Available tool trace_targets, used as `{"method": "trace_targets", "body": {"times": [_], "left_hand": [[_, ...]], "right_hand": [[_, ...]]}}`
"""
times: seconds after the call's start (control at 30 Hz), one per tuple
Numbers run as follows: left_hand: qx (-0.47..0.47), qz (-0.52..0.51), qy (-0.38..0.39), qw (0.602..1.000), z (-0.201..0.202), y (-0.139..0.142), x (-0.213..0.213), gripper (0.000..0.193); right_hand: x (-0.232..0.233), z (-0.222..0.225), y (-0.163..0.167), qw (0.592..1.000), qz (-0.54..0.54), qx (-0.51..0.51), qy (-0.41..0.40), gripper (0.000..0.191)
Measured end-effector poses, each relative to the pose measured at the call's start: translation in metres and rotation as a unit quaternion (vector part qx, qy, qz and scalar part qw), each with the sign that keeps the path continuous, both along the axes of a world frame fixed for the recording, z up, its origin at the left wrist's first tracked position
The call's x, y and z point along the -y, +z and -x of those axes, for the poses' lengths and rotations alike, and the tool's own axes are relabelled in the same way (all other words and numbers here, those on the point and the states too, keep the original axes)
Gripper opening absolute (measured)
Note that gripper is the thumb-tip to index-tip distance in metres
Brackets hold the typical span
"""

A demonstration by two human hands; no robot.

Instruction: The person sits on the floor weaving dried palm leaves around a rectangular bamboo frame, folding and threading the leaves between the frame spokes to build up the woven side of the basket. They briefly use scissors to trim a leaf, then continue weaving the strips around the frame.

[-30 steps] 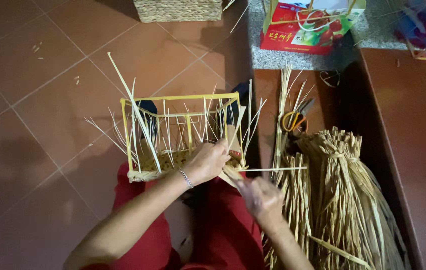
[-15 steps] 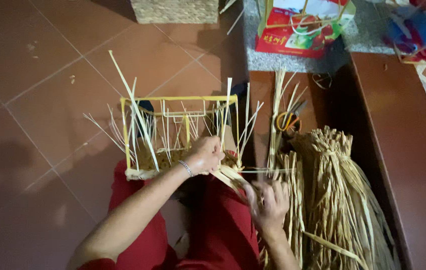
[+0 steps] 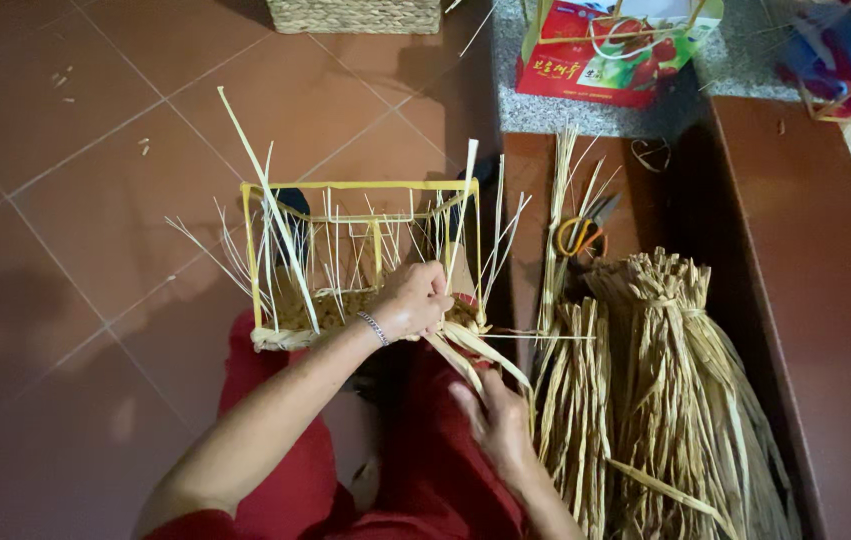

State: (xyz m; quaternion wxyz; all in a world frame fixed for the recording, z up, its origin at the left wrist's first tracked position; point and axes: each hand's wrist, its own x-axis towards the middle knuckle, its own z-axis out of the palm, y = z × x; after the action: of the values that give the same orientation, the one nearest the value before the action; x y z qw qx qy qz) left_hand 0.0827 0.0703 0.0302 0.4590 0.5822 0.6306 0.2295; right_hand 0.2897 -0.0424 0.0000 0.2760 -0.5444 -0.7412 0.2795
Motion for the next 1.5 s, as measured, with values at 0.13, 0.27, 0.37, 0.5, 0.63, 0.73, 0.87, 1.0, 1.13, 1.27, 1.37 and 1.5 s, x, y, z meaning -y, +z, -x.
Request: {"method": "trace_targets", "body": {"times": [0.13,0.27,0.37,0.5,0.63,0.73,0.87,1.0,1.13,1.27,1.37,1.5], "left_hand": [[0.019,-0.004,0.005,1.000,-0.001,-0.004,0.001,0.016],[0.055,-0.014,0.017,0.998,-0.002,-0.001,0.001,0.013],[0.063,-0.007,0.030,0.998,-0.003,0.006,0.003,0.013],[0.069,-0.022,0.026,0.997,0.000,0.013,0.010,0.014],[0.082,-0.019,0.032,0.996,0.003,0.010,0.013,0.014],[0.052,-0.135,0.004,0.990,0.002,0.002,0.011,0.013],[0.026,-0.085,0.016,0.996,-0.001,-0.009,0.010,0.013],[0.024,-0.099,0.016,0.995,0.000,-0.013,0.010,0.014],[0.041,-0.120,0.020,0.992,0.002,-0.014,0.007,0.012],[0.026,-0.139,0.020,0.990,0.002,-0.012,0.007,0.014],[0.029,-0.079,0.023,0.996,0.001,-0.008,0.010,0.014],[0.022,-0.099,0.014,0.995,0.001,0.006,0.013,0.019]], "right_hand": [[-0.006,-0.031,0.028,0.995,0.087,0.001,0.039,0.017],[-0.056,-0.046,0.048,0.979,-0.188,-0.014,0.081,0.022],[-0.092,-0.041,0.044,0.990,-0.128,0.048,0.033,0.022],[-0.110,-0.031,0.030,0.997,0.028,-0.070,0.001,0.014],[-0.090,-0.036,0.037,0.990,-0.138,-0.010,0.021,0.012],[-0.053,-0.042,0.045,0.993,-0.104,0.050,-0.006,0.017],[-0.014,-0.040,0.021,0.997,0.012,-0.028,0.077,0.013],[-0.025,-0.041,-0.029,0.977,0.057,-0.090,0.184,0.018],[-0.028,-0.041,-0.055,0.958,0.199,-0.150,0.145,0.027],[-0.011,-0.050,-0.028,0.930,0.298,-0.214,0.027,0.022],[-0.017,-0.062,0.007,0.976,0.154,-0.153,-0.011,0.020],[-0.082,-0.061,0.023,0.996,0.043,-0.058,-0.044,0.022]]}}
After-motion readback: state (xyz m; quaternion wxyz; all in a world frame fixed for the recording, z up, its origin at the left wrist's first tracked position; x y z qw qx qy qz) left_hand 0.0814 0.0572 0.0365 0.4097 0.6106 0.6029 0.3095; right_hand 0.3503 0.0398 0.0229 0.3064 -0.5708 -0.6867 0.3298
